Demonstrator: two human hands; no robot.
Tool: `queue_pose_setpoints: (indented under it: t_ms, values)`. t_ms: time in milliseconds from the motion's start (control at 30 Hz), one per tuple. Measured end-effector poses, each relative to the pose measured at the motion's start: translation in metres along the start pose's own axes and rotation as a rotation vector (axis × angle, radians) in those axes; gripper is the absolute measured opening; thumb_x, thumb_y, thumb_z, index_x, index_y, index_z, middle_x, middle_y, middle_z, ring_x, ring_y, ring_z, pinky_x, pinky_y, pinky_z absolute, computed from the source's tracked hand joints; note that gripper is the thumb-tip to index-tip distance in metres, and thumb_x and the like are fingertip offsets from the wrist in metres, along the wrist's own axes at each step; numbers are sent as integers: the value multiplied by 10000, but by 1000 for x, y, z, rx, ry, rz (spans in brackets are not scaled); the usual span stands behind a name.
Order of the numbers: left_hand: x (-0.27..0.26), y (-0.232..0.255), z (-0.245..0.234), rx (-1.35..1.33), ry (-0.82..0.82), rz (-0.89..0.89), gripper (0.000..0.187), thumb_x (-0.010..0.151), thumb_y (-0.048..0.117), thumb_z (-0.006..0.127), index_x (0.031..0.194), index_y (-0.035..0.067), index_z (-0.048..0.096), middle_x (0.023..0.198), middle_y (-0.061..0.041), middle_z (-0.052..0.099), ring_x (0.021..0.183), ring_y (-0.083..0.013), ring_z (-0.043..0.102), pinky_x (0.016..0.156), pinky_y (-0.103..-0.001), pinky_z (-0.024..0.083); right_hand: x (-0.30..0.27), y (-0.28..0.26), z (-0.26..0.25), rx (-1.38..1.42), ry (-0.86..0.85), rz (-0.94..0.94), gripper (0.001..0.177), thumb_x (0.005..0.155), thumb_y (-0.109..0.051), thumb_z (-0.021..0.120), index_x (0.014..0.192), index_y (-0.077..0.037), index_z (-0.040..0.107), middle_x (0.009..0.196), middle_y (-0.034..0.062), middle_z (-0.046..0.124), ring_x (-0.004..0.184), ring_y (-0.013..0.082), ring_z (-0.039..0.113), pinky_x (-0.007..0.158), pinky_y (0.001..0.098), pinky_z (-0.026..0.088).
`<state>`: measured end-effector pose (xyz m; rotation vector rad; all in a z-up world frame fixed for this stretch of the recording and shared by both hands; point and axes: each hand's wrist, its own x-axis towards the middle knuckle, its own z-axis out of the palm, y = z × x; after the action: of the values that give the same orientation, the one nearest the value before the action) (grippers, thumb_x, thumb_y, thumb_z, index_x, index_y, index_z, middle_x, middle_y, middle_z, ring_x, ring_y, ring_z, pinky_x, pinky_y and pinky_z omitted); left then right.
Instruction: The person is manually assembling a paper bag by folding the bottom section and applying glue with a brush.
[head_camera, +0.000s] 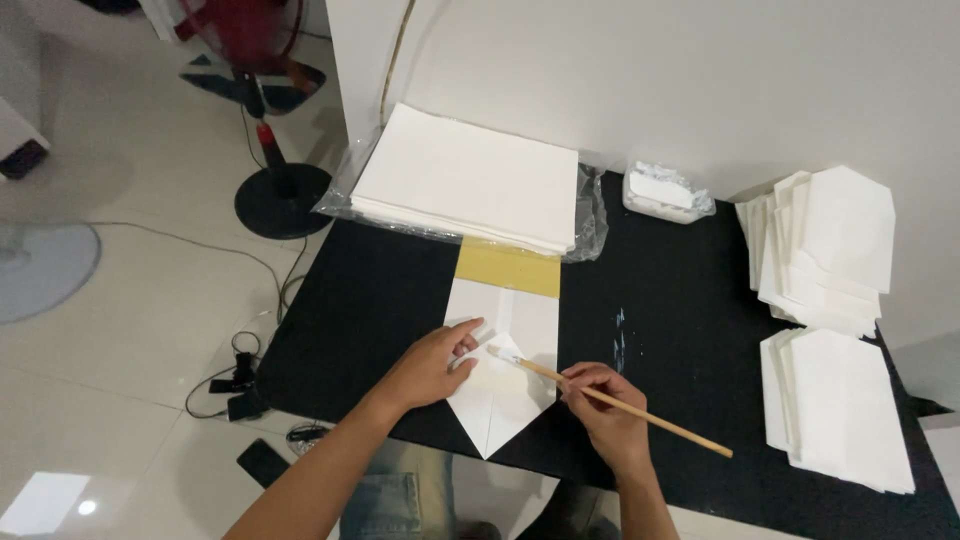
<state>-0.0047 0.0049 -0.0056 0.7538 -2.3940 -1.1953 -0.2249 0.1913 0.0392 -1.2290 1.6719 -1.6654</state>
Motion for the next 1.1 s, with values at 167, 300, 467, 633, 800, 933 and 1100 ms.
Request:
queue_pose_setpoints:
  t_ms: [167,300,467,633,800,933,1100]
  values:
    - [-2,-1,0,4,-2,-1,632,970,217,627,1561,127,419,1199,-25,663,979,-196,594,853,-352,504,-2,1,-6,-66,2,43,56,820,22,781,825,-26,755,958,156,777,897,197,762,785,292,648]
    - [1,-3,1,-6,12,15,627,964,194,632,1553,118,431,1190,-36,675,980,-199,604,874,-354,510,-5,-2,-16,-104,43,80,84,805,52,780,814,-27,756,952,141,782,840,189,763,773,295,665]
    - [-1,4,-3,-21,-15,-29,632,970,194,628,1563,128,419,1211,-34,665,1003,-192,596,893,-347,510,-6,-3,-12,0,51,26,71,809,56,778,810,-11,755,939,162,763,839,201,754,766,294,672]
    - [-2,4,-2,-20,-36,-61,643,980,215,612,1581,146,393,1225,-27,657,1021,-196,588,898,-353,503,1,-4,3,-91,-22,-14,48,819,1,793,828,-35,762,960,147,779,844,170,752,720,258,643]
    - [-1,9,-5,-10,-60,-106,640,981,221,609,1582,169,393,1232,-10,655,1039,-187,592,924,-348,497,3,-7,-4,-147,-7,100,59,806,15,789,826,-38,773,979,131,784,833,173,762,719,259,642]
    - [0,0,-1,-11,-23,-32,619,977,210,623,1559,141,425,1212,-17,670,1008,-204,596,910,-360,498,2,-18,-13,-209,1,152,81,798,11,788,847,-50,767,985,125,786,851,194,785,766,304,690]
    - [-1,-3,1,-4,-29,-45,626,967,201,619,1560,160,423,1240,-13,666,1048,-202,599,945,-365,486,0,-10,-1,-153,-70,1,70,813,-20,790,860,-66,766,990,141,777,881,172,777,762,280,673]
